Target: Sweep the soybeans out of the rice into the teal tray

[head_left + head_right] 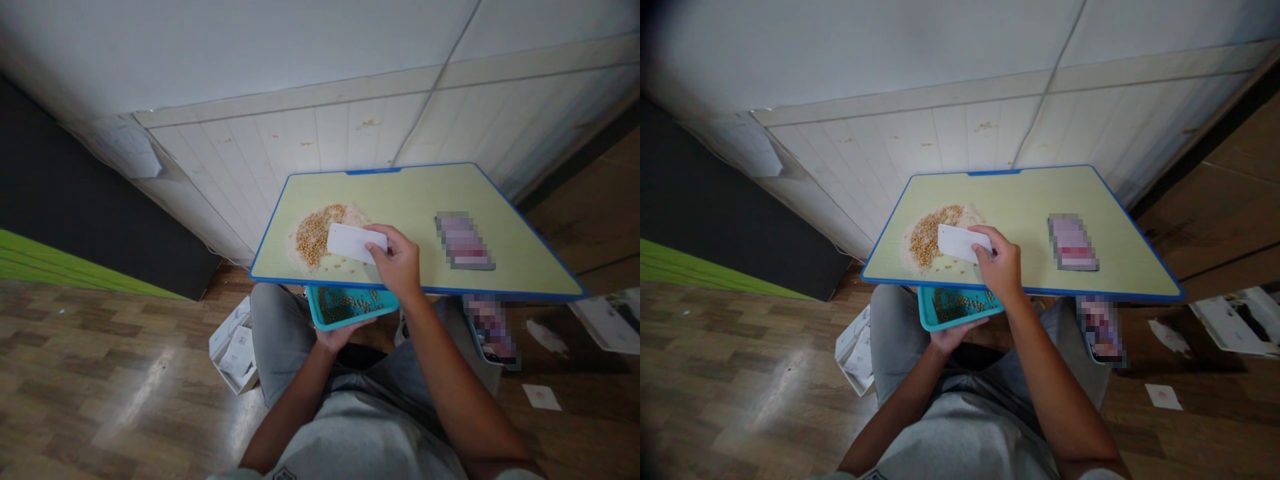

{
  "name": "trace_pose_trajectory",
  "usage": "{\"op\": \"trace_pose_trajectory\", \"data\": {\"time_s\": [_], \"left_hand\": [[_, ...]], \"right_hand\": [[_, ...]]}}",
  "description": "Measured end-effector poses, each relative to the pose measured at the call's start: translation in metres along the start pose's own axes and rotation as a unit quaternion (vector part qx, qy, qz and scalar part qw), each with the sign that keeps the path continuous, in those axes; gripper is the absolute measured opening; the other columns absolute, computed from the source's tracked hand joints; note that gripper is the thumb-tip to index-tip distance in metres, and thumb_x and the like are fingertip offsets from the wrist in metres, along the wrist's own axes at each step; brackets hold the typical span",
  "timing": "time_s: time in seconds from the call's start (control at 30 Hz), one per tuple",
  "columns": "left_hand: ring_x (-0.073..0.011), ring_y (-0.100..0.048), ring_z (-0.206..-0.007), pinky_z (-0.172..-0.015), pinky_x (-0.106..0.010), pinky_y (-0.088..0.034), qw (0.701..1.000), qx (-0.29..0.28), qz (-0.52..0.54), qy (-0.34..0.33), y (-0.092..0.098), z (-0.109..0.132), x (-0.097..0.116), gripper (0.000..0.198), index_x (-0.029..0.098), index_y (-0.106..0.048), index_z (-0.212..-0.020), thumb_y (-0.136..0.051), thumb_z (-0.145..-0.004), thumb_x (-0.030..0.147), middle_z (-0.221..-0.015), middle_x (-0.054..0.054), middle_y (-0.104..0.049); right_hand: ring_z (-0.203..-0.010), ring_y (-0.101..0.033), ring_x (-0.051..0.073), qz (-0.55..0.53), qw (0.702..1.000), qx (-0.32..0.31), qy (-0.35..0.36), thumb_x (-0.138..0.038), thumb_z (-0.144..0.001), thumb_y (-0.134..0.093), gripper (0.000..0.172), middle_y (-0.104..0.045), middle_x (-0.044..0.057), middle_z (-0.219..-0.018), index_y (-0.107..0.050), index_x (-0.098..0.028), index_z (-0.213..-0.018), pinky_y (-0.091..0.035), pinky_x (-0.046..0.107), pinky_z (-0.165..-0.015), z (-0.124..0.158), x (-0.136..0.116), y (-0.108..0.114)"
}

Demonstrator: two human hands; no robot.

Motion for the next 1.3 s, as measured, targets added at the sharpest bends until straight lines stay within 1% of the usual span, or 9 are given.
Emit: {"op": "trace_pose_trajectory", "data": {"time_s": [0.17,0.27,0.37,0.47,0.6,0.8,0.97,1.1,1.3], "left_hand": [[-0.0448,-0.011,-0.172,-0.13,-0.081,0.003,1.0,0.005,0.005,0.002,0.0,0.0,0.0,0.092,0.032,-0.051,-0.166,-0.013,-0.099,0.081,-0.186,-0.01,-0.024],[-0.0428,-0.006,-0.173,-0.131,-0.08,0.001,1.0,0.012,0.008,-0.002,0.001,0.001,0.002,0.09,0.033,-0.048,-0.167,-0.015,-0.099,0.081,-0.186,-0.008,-0.023],[-0.0411,-0.003,-0.173,-0.132,-0.078,-0.003,1.0,0.018,0.011,-0.003,0.001,0.001,0.004,0.088,0.033,-0.045,-0.169,-0.021,-0.099,0.081,-0.187,-0.007,-0.023],[-0.0416,-0.006,-0.173,-0.132,-0.076,-0.011,1.0,0.018,0.013,-0.003,-0.001,0.002,0.005,0.088,0.033,-0.043,-0.17,-0.026,-0.098,0.082,-0.187,-0.006,-0.024],[-0.0421,-0.009,-0.172,-0.132,-0.076,-0.016,1.0,0.013,0.011,-0.009,-0.006,0.003,0.006,0.085,0.033,-0.041,-0.171,-0.025,-0.101,0.08,-0.186,-0.005,-0.027],[-0.0437,-0.014,-0.172,-0.131,-0.08,-0.013,0.999,0.044,0.026,-0.014,-0.002,0.004,0.006,0.087,0.032,-0.032,-0.175,-0.025,-0.102,0.078,-0.185,-0.008,-0.029],[-0.0428,-0.015,-0.172,-0.13,-0.084,-0.009,0.997,0.057,0.046,-0.014,-0.001,0.004,0.006,0.091,0.03,-0.028,-0.176,-0.015,-0.102,0.08,-0.183,-0.011,-0.032],[-0.043,-0.017,-0.172,-0.13,-0.084,-0.01,0.997,0.064,0.042,-0.017,-0.001,0.005,0.006,0.09,0.028,-0.028,-0.176,-0.015,-0.103,0.078,-0.183,-0.012,-0.033],[-0.0432,-0.015,-0.172,-0.131,-0.083,-0.007,0.998,0.046,0.036,-0.017,-0.003,0.004,0.007,0.089,0.03,-0.029,-0.176,-0.019,-0.102,0.078,-0.184,-0.01,-0.031]], "right_hand": [[-0.084,-0.075,0.022,-0.018,0.999,-0.035,-0.005,-0.024,-0.087,-0.07,0.03,-0.084,0.005,-0.109,-0.083,-0.024,-0.115,-0.056,0.032,-0.071,0.001,-0.002,-0.001],[-0.09,-0.076,0.023,-0.036,0.998,-0.043,-0.004,-0.029,-0.088,-0.071,0.028,-0.085,0.006,-0.111,-0.082,-0.023,-0.113,-0.058,0.032,-0.074,0.002,-0.002,-0.002],[-0.095,-0.078,0.024,-0.064,0.997,-0.051,-0.006,-0.031,-0.087,-0.073,0.027,-0.084,0.006,-0.111,-0.082,-0.023,-0.111,-0.06,0.034,-0.078,0.004,-0.002,-0.003],[-0.096,-0.079,0.024,-0.086,0.994,-0.064,-0.012,-0.03,-0.086,-0.074,0.026,-0.084,0.006,-0.112,-0.081,-0.023,-0.11,-0.062,0.035,-0.081,0.007,-0.002,-0.004],[-0.089,-0.078,0.022,-0.099,0.991,-0.085,-0.014,-0.031,-0.086,-0.076,0.025,-0.084,0.006,-0.108,-0.081,-0.023,-0.108,-0.061,0.031,-0.075,0.009,-0.004,-0.004],[-0.087,-0.077,0.022,-0.096,0.991,-0.092,-0.005,-0.033,-0.087,-0.078,0.023,-0.084,0.006,-0.104,-0.082,-0.023,-0.107,-0.058,0.029,-0.07,0.013,-0.007,-0.001],[-0.076,-0.074,0.019,-0.093,0.994,-0.054,-0.024,-0.033,-0.087,-0.076,0.025,-0.084,0.005,-0.103,-0.081,-0.022,-0.109,-0.054,0.027,-0.062,0.015,-0.008,-0.002],[-0.078,-0.074,0.019,-0.092,0.994,-0.062,-0.02,-0.033,-0.088,-0.075,0.024,-0.084,0.005,-0.104,-0.081,-0.023,-0.11,-0.057,0.028,-0.064,0.016,-0.011,-0.008],[-0.081,-0.076,0.02,-0.089,0.993,-0.08,-0.013,-0.038,-0.091,-0.076,0.025,-0.085,0.005,-0.106,-0.082,-0.024,-0.11,-0.059,0.029,-0.067,0.018,-0.014,-0.012]]}}
Point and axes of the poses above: each hand's wrist, its own z-axis away from the middle knuckle, its own y-axis out of the back of the hand, x = y × z, the point moved 4 cm from there along -z, towards the middle knuckle
